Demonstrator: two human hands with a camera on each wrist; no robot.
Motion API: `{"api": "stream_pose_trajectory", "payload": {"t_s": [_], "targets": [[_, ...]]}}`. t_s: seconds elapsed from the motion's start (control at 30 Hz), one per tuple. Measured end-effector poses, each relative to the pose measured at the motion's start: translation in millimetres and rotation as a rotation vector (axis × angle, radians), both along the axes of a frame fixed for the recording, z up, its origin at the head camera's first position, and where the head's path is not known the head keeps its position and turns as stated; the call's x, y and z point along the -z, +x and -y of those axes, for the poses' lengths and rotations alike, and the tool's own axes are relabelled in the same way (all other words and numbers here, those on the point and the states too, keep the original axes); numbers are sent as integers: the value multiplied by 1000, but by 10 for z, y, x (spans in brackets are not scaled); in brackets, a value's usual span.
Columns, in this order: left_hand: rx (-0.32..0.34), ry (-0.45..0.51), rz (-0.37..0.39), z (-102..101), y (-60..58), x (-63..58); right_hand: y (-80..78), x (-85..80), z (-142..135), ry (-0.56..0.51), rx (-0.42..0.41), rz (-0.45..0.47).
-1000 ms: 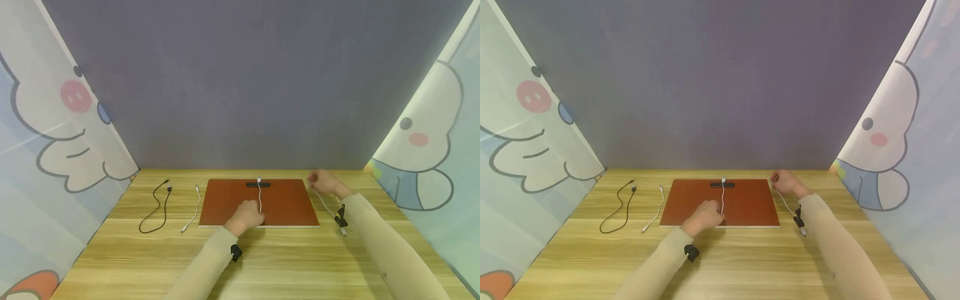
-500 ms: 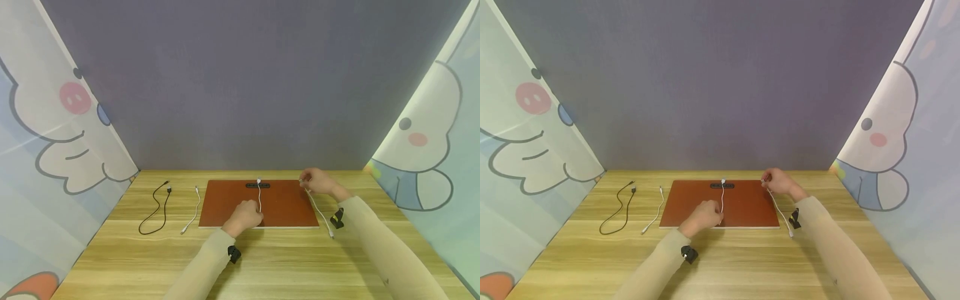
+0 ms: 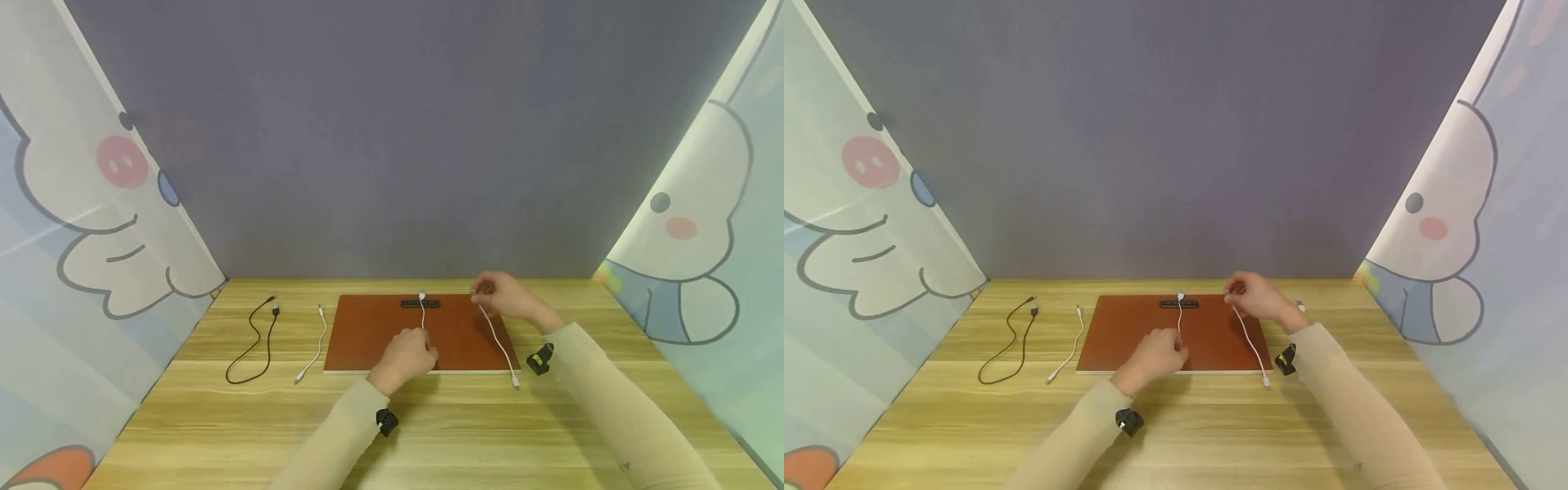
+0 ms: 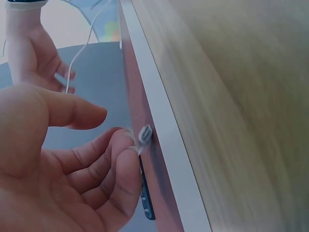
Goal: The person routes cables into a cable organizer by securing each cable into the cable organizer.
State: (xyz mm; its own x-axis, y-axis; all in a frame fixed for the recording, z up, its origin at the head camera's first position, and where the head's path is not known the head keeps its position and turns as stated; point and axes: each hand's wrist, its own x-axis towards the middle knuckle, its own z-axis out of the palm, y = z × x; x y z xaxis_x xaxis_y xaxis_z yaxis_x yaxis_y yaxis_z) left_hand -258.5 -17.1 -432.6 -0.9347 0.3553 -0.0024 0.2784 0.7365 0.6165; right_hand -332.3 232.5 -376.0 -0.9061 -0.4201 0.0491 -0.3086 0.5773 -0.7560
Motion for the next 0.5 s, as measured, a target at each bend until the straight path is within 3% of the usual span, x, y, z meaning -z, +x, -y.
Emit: {"api": "stream_pose_trajectory", "payload": {"t_s": [0.27, 0.5], "targets": [[59, 22, -76, -102, 28, -20, 58, -81, 111, -71, 30, -2], [75, 67, -66, -203, 45, 5, 121, -114, 202, -160, 39, -1]]}}
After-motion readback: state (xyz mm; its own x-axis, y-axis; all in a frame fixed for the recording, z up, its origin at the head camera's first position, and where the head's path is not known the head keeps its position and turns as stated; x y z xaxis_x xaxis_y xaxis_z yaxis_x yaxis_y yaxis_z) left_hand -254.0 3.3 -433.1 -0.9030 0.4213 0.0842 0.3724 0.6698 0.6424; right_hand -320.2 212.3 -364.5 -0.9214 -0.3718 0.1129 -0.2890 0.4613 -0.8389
